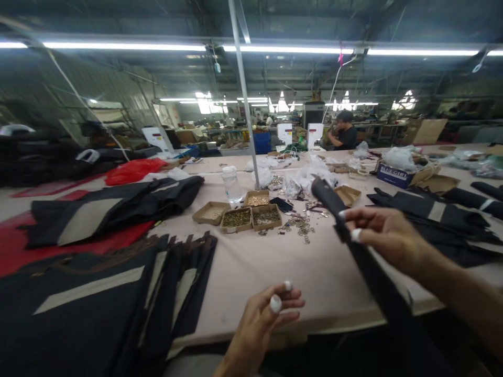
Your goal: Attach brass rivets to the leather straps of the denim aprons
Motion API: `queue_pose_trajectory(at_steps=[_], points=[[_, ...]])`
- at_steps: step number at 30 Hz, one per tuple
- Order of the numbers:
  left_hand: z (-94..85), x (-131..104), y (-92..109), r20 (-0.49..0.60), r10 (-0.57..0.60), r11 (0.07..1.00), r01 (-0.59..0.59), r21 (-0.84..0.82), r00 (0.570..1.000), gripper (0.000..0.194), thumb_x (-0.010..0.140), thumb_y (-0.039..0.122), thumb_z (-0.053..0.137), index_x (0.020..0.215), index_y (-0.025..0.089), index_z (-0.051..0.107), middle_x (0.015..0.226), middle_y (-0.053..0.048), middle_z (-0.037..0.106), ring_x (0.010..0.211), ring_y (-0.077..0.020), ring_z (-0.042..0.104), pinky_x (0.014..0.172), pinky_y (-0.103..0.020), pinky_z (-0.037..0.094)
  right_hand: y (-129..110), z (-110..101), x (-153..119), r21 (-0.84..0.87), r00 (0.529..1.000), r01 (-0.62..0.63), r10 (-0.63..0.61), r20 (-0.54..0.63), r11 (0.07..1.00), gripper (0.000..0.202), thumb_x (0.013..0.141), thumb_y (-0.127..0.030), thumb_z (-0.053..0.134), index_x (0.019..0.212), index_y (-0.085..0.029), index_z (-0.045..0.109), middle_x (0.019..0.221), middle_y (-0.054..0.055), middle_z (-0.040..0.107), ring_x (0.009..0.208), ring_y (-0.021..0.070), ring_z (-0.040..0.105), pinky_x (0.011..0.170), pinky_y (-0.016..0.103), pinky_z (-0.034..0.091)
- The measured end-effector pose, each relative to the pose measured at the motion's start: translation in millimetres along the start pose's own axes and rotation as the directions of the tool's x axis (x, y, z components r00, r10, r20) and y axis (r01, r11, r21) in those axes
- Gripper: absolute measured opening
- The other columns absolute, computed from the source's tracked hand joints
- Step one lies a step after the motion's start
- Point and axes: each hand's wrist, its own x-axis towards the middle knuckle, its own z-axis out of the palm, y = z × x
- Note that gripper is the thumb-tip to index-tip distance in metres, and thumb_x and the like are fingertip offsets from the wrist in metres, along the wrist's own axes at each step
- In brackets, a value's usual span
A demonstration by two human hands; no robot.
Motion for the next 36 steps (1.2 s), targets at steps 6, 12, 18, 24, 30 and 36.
queue_pose_trajectory(at_steps=[6,12,18,24,30,36], points=[[-17.9,-19.8,-10.3,-0.170,0.004,0.999,0.002,0.036,0.985,0.056,0.081,0.051,0.077,0.120,0.012,0.070,0.114,-0.015,0.074,0.110,-0.0353,0.069,0.091,-0.040,0.057,63.7,207.1,-52.8,0.296,0.966,-0.097,0.018,0.257,0.950,0.036,0.083,-0.031,0.073,0.116,-0.018,0.066,0.086,0.003,0.071,0.070,0.0147,0.063,0.066,0.029,0.053],[-142.7,-35.3,-41.1,-0.539,0.043,0.948,0.136,0.287,0.841,0.041,0.067,0.027,0.080,0.104,0.012,0.070,0.093,-0.010,0.078,0.087,-0.0281,0.075,0.082,-0.036,0.059,144.5,214.1,-51.4,-0.037,0.984,0.121,-0.115,0.139,0.992,0.030,0.091,-0.027,0.060,0.121,-0.020,0.063,0.098,0.006,0.072,0.087,0.0204,0.067,0.083,0.035,0.055],[-208.9,-66.8,-33.6,-0.685,0.242,0.704,0.362,0.611,0.687,0.035,0.075,0.025,0.064,0.109,0.016,0.067,0.096,-0.009,0.077,0.096,-0.0288,0.074,0.089,-0.037,0.058,231.0,142.9,-55.4,-0.595,0.973,0.230,-0.203,0.113,0.770,0.044,0.089,-0.034,0.063,0.132,-0.025,0.063,0.128,0.014,0.065,0.120,0.0363,0.056,0.106,0.062,0.041],[-174.6,-47.4,-24.1,-0.367,0.705,0.031,0.490,0.871,0.607,0.053,0.086,0.026,0.052,0.137,0.010,0.053,0.139,-0.021,0.057,0.131,-0.0379,0.054,0.112,-0.053,0.042,260.8,175.1,-52.4,-0.453,0.945,0.295,-0.189,0.265,0.841,0.056,0.090,-0.030,0.063,0.145,-0.032,0.055,0.153,0.012,0.047,0.143,0.0384,0.039,0.115,0.064,0.037],[-123.0,45.6,-93.4,0.019,0.315,-0.142,0.028,0.990,0.949,0.054,0.099,0.038,0.047,0.151,0.026,0.046,0.162,-0.008,0.038,0.151,-0.0347,0.031,0.120,-0.062,0.027,263.9,156.2,6.9,-0.349,0.960,0.237,-0.164,0.226,0.907,0.034,0.086,-0.030,0.063,0.119,-0.024,0.071,0.126,0.010,0.068,0.115,0.0278,0.063,0.101,0.046,0.052],[-130.4,74.7,-117.7,0.021,0.249,-0.159,0.020,0.987,0.968,0.058,0.102,0.041,0.045,0.158,0.032,0.037,0.170,-0.003,0.021,0.157,-0.0357,0.011,0.122,-0.065,0.018,300.6,42.6,141.5,-0.718,0.988,-0.153,0.081,-0.134,0.679,0.028,0.083,-0.030,0.057,0.101,-0.016,0.074,0.091,0.009,0.075,0.082,0.0217,0.066,0.079,0.030,0.050]])
